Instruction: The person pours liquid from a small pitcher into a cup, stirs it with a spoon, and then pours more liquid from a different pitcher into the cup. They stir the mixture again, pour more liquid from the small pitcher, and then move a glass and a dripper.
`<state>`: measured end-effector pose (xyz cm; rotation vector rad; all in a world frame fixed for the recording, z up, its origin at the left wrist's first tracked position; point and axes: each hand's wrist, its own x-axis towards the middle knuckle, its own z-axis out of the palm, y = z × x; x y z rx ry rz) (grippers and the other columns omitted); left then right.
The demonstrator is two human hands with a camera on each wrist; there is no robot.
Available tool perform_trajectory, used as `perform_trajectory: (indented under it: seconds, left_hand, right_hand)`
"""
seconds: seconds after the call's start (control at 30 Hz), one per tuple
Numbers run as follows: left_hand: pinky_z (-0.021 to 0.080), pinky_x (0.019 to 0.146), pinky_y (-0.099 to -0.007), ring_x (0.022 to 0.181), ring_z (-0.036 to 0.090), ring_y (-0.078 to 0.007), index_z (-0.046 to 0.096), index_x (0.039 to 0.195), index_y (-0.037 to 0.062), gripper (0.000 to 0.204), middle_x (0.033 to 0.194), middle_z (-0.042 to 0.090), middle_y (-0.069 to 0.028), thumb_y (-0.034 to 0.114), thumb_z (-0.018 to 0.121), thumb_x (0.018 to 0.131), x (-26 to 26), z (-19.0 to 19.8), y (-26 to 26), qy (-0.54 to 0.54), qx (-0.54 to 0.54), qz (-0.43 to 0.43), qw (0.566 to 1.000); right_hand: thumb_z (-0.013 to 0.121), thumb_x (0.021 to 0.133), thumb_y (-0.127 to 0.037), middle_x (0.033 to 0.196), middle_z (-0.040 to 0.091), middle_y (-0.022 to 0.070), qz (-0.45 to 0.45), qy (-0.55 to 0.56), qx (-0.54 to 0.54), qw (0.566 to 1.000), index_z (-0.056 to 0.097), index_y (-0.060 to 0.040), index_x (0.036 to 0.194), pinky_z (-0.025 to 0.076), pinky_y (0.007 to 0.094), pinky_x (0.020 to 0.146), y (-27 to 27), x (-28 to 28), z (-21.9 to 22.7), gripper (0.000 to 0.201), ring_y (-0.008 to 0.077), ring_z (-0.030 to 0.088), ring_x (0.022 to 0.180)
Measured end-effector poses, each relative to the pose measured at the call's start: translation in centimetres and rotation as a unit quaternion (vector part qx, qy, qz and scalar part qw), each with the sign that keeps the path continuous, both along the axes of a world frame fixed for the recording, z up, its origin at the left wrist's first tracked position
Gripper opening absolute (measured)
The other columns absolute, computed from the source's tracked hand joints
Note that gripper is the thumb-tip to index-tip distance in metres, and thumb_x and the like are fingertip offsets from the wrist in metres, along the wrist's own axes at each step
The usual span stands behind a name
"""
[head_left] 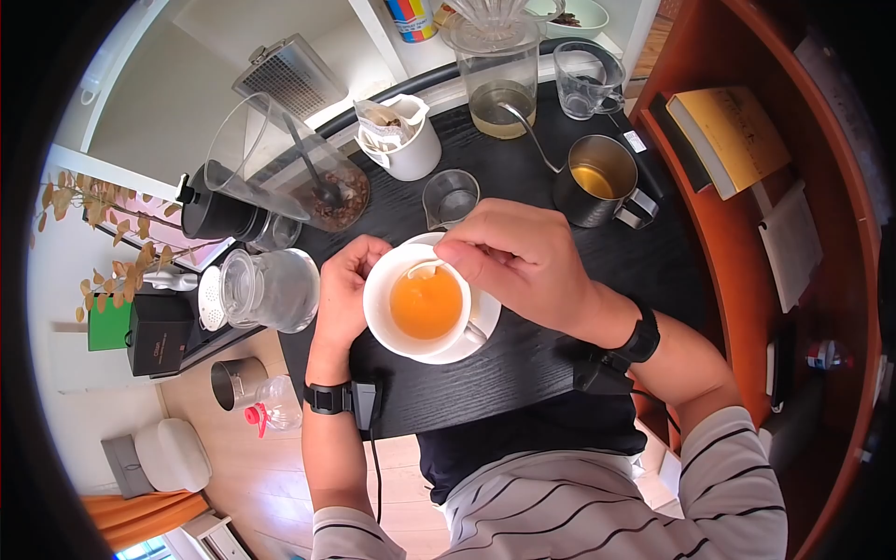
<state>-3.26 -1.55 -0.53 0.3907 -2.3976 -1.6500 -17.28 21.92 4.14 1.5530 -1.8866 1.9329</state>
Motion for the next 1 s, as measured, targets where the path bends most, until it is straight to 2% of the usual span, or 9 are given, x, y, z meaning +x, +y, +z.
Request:
perform_trajectory:
  seconds: [0.13, 0.2, 0.33, 0.4, 0.5, 0.63, 0.73, 0.8, 1.0]
  left_hand:
    - [0.045, 0.065, -0.0195, 0.071, 0.055, -0.0003, 0.071, 0.100, 0.0016, 0.013, 0.080, 0.066, 0.0057, 0.004, 0.081, 0.092, 0.05, -0.17, -0.11, -0.002, 0.007, 0.002, 1.000]
    - [0.045, 0.065, -0.0195, 0.071, 0.055, -0.0002, 0.071, 0.100, 0.0016, 0.013, 0.079, 0.066, 0.0057, 0.004, 0.081, 0.092, 0.05, -0.19, -0.09, -0.001, 0.008, 0.003, 1.000]
    - [0.045, 0.065, -0.0194, 0.071, 0.056, -0.0003, 0.071, 0.100, 0.0016, 0.013, 0.080, 0.066, 0.0056, 0.004, 0.081, 0.092, 0.05, -0.27, -0.15, 0.000, 0.004, 0.001, 1.000]
    - [0.045, 0.065, -0.0193, 0.071, 0.056, -0.0003, 0.071, 0.100, 0.0015, 0.013, 0.080, 0.066, 0.0055, 0.004, 0.081, 0.092, 0.05, -0.27, -0.18, 0.001, 0.004, -0.002, 1.000]
    - [0.045, 0.065, -0.0193, 0.071, 0.056, -0.0004, 0.071, 0.101, 0.0015, 0.013, 0.080, 0.067, 0.0054, 0.003, 0.081, 0.092, 0.03, -0.24, -0.11, 0.003, 0.007, -0.004, 1.000]
    - [0.045, 0.065, -0.0193, 0.071, 0.056, -0.0003, 0.071, 0.100, 0.0015, 0.013, 0.080, 0.067, 0.0054, 0.003, 0.081, 0.092, 0.00, -0.14, -0.09, 0.000, 0.007, -0.002, 1.000]
    - [0.045, 0.065, -0.0193, 0.071, 0.056, -0.0003, 0.071, 0.100, 0.0014, 0.013, 0.079, 0.067, 0.0055, 0.004, 0.081, 0.092, -0.04, 0.09, 0.06, -0.003, 0.005, -0.001, 1.000]
    - [0.045, 0.065, -0.0193, 0.071, 0.056, -0.0003, 0.071, 0.100, 0.0014, 0.013, 0.079, 0.067, 0.0056, 0.004, 0.081, 0.092, -0.05, 0.14, 0.18, -0.002, 0.010, 0.001, 1.000]
    - [0.045, 0.065, -0.0195, 0.071, 0.056, -0.0003, 0.071, 0.100, 0.0014, 0.013, 0.079, 0.067, 0.0057, 0.004, 0.081, 0.092, 0.01, 0.01, -0.01, -0.002, -0.002, 0.002, 1.000]
  right_hand:
    - [0.078, 0.097, -0.007, 0.079, 0.068, 0.0074, -0.009, -0.012, 0.002, 1.000, 0.077, 0.0017, 0.097, 0.042, 0.0278, 0.056, -0.11, 0.01, -0.26, 0.009, 0.0130, 0.056, 0.062]
    - [0.078, 0.098, -0.015, 0.073, 0.062, 0.0083, -0.002, -0.053, 0.014, 0.999, 0.072, -0.0009, 0.090, 0.044, 0.0337, 0.057, 0.03, 0.22, 0.08, 0.017, 0.0208, 0.058, 0.062]
    - [0.079, 0.097, -0.015, 0.072, 0.061, 0.0080, 0.042, -0.034, 0.003, 0.999, 0.073, -0.0016, 0.089, 0.044, 0.0343, 0.056, 0.21, 0.15, 0.27, 0.017, 0.0213, 0.058, 0.061]
    - [0.079, 0.096, -0.009, 0.077, 0.068, 0.0050, 0.094, -0.002, 0.012, 0.995, 0.076, -0.0013, 0.091, 0.041, 0.0287, 0.055, 0.43, 0.03, 0.44, 0.009, 0.0128, 0.057, 0.060]
    - [0.079, 0.095, -0.008, 0.078, 0.069, 0.0052, 0.098, 0.006, 0.013, 0.995, 0.077, -0.0020, 0.092, 0.042, 0.0284, 0.055, 0.51, 0.07, 0.58, 0.007, 0.0132, 0.058, 0.061]
    - [0.079, 0.095, -0.007, 0.080, 0.070, 0.0063, 0.052, 0.004, -0.021, 0.998, 0.078, -0.0012, 0.095, 0.043, 0.0282, 0.056, 0.00, 0.11, 0.05, 0.006, 0.0131, 0.059, 0.063]
    - [0.079, 0.096, -0.013, 0.075, 0.064, 0.0080, 0.001, -0.017, -0.016, 1.000, 0.075, -0.0027, 0.092, 0.046, 0.0331, 0.058, -0.05, 0.09, 0.07, 0.012, 0.0212, 0.062, 0.063]
    - [0.079, 0.097, -0.007, 0.083, 0.070, 0.0081, -0.003, -0.004, 0.001, 1.000, 0.078, 0.0010, 0.099, 0.044, 0.0286, 0.057, 0.03, -0.08, -0.10, 0.008, 0.0132, 0.058, 0.064]
    - [0.079, 0.096, -0.006, 0.079, 0.068, 0.0070, 0.001, -0.006, -0.002, 1.000, 0.076, 0.0018, 0.095, 0.042, 0.0288, 0.056, -0.08, 0.02, -0.11, 0.009, 0.0127, 0.056, 0.062]
